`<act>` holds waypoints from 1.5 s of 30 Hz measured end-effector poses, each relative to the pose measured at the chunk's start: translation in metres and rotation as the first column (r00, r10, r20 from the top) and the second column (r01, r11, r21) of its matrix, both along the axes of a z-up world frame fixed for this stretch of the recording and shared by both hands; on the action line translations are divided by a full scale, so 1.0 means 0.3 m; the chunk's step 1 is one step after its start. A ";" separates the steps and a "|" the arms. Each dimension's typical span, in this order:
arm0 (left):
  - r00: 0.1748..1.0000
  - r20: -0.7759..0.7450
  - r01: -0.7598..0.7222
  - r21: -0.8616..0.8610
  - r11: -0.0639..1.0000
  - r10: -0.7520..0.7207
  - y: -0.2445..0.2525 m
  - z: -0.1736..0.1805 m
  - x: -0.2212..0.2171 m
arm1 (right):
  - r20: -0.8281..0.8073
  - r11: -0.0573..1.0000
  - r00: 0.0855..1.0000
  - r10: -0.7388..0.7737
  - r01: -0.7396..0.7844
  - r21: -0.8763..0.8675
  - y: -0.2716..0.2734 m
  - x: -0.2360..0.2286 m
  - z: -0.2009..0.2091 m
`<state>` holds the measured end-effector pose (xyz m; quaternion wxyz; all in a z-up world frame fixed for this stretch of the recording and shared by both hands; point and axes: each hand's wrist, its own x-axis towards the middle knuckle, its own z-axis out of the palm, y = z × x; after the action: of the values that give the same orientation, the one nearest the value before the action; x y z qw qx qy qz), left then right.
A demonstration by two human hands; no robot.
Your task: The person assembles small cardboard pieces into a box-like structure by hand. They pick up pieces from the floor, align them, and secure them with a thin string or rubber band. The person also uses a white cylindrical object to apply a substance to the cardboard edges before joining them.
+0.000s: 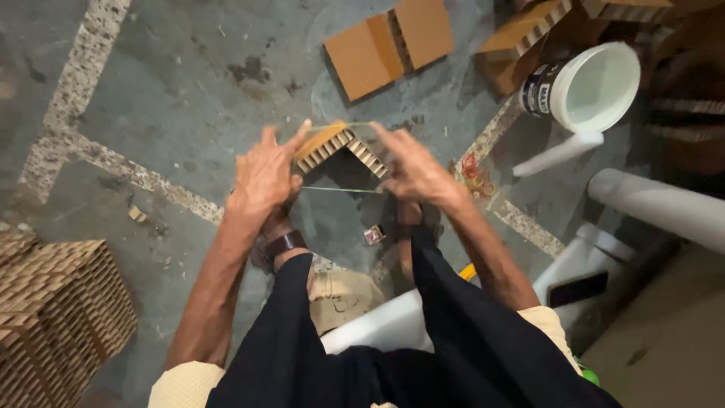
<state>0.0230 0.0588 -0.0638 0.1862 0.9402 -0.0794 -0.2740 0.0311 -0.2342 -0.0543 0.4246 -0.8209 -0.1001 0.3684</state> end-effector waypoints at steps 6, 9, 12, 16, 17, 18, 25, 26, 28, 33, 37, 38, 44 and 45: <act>0.936 0.275 0.024 -0.676 0.736 0.222 0.001 -0.177 -0.042 | 0.258 0.999 0.966 0.009 -0.023 0.050 -0.029 -0.048 -0.165; 0.898 -0.030 -0.360 -0.625 0.693 0.439 -0.076 -0.097 -0.076 | -0.189 0.976 0.966 -0.175 0.196 0.099 -0.056 -0.051 -0.116; 0.801 -0.174 -0.569 -0.521 0.636 0.573 -0.161 0.032 -0.060 | -0.138 0.815 0.917 -0.375 0.397 0.422 -0.025 -0.057 -0.047; 0.852 -0.107 -0.420 -0.724 0.547 0.512 -0.208 0.167 -0.017 | -0.230 0.800 0.830 -0.508 0.554 0.232 0.063 -0.038 0.015; 0.838 -0.079 -0.415 -0.735 0.536 0.540 -0.225 0.180 -0.008 | -0.232 0.775 0.816 -0.529 0.576 0.261 0.077 -0.035 0.029; 0.821 -0.051 -0.412 -0.744 0.526 0.569 -0.238 0.187 -0.004 | -0.239 0.749 0.803 -0.546 0.596 0.290 0.094 -0.033 0.039; 0.773 -0.133 -0.558 -0.609 0.564 0.621 -0.238 0.156 -0.044 | -0.111 0.794 0.821 -0.560 0.570 0.210 0.151 -0.047 0.045; 0.778 -0.102 -0.531 -0.632 0.564 0.619 -0.237 0.144 -0.051 | -0.099 0.782 0.804 -0.586 0.593 0.189 0.167 -0.063 0.040; 0.787 -0.040 -0.476 -0.676 0.563 0.616 -0.227 0.118 -0.076 | -0.083 0.782 0.801 -0.593 0.597 0.177 0.166 -0.067 0.033; 0.855 -0.294 -0.508 -0.645 0.571 0.428 -0.176 0.037 -0.086 | -0.141 0.884 0.874 -0.464 0.467 -0.014 0.068 0.015 0.010; 0.881 -0.391 -0.472 -0.679 0.562 0.268 -0.139 -0.012 -0.105 | -0.196 0.948 0.980 -0.040 -0.025 -0.319 -0.264 0.302 0.058; 0.867 -0.367 -0.497 -0.637 0.589 0.335 -0.143 -0.031 -0.110 | -0.074 0.906 0.995 -0.073 0.035 -0.422 -0.367 0.373 0.110; 0.825 -0.138 -0.533 -0.513 0.673 0.548 -0.160 -0.109 -0.087 | 0.309 0.861 0.822 -0.479 0.371 0.348 -0.409 0.431 0.097; 0.826 -0.110 -0.525 -0.508 0.683 0.553 -0.163 -0.117 -0.069 | 0.349 0.832 0.775 -0.528 0.390 0.394 -0.389 0.438 0.060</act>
<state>0.0023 0.0098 -0.0991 0.5018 0.8425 0.1253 -0.1506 0.1624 -0.3510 -0.0362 0.5872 -0.8075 -0.0429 0.0357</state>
